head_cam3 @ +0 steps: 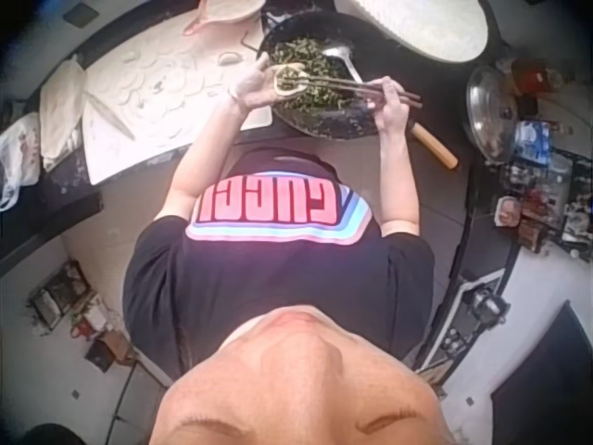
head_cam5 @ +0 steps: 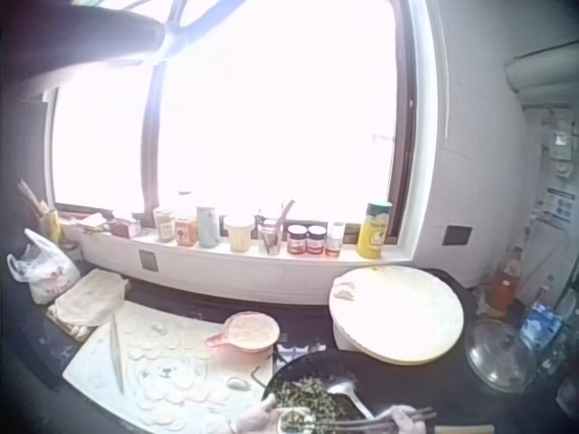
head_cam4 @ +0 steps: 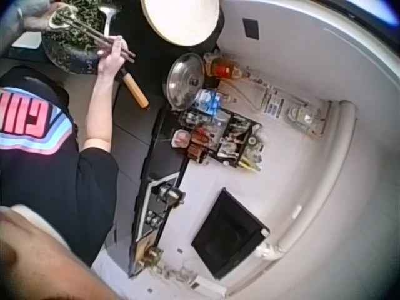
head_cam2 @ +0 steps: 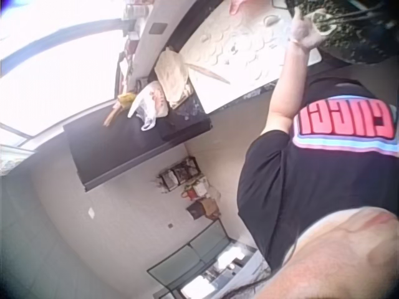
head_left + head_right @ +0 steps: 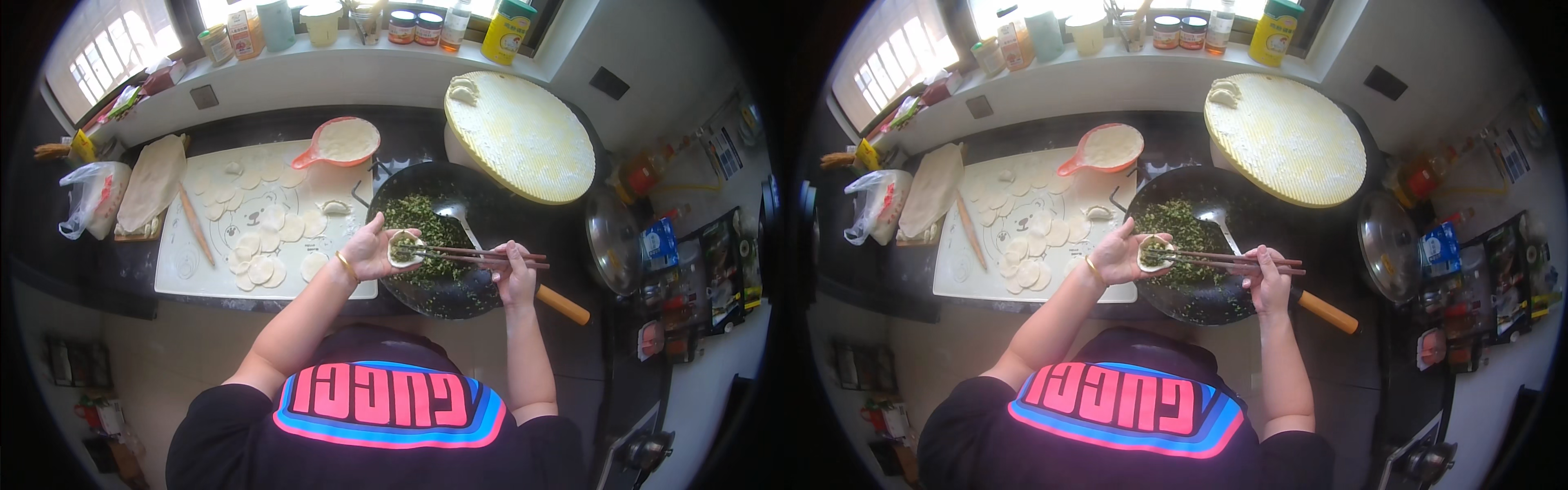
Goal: The person prepares dumplings by placing a green vegetable filling onto circular dough wrappers using chopsticks. They fold and seal the wrappers by hand, creating a crescent shape, and place the finished dumplings on a cutting board. The process is repeated for multiple units.
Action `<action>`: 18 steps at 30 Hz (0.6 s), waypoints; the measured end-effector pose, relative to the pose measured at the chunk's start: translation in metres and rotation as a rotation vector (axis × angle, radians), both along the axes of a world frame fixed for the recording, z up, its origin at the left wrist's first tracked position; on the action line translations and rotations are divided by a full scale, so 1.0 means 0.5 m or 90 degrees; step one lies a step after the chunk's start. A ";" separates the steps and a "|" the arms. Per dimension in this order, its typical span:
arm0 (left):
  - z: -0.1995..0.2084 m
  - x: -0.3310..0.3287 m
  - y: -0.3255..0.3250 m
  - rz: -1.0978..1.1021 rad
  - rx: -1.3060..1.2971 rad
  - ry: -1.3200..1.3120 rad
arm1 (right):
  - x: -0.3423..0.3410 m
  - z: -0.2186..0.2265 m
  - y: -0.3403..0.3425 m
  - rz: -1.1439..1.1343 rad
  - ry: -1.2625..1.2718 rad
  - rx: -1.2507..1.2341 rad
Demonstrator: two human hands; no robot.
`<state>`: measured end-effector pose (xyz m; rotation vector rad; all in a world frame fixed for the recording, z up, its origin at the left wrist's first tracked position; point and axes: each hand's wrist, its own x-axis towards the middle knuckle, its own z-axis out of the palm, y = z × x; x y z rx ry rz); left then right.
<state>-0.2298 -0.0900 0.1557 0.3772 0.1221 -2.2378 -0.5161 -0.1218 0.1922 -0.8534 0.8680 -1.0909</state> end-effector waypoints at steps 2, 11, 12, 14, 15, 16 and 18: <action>0.005 -0.001 0.002 -0.006 -0.004 0.004 | 0.005 0.000 -0.005 -0.004 -0.011 0.005; -0.004 0.003 0.010 -0.020 0.021 0.013 | 0.003 -0.009 -0.021 0.023 0.020 0.050; -0.003 0.002 0.012 -0.016 0.023 0.016 | 0.000 -0.008 -0.025 0.011 0.011 0.049; -0.004 0.002 0.013 -0.012 0.015 0.017 | -0.005 -0.007 -0.034 -0.014 -0.006 0.047; -0.007 0.004 0.012 -0.016 0.006 0.016 | -0.002 -0.004 -0.035 -0.017 -0.014 0.051; -0.009 0.005 0.011 -0.019 -0.003 0.014 | -0.001 -0.009 -0.034 -0.023 -0.009 0.064; -0.015 0.008 0.007 -0.014 -0.018 0.059 | -0.001 -0.028 -0.035 -0.036 0.001 0.090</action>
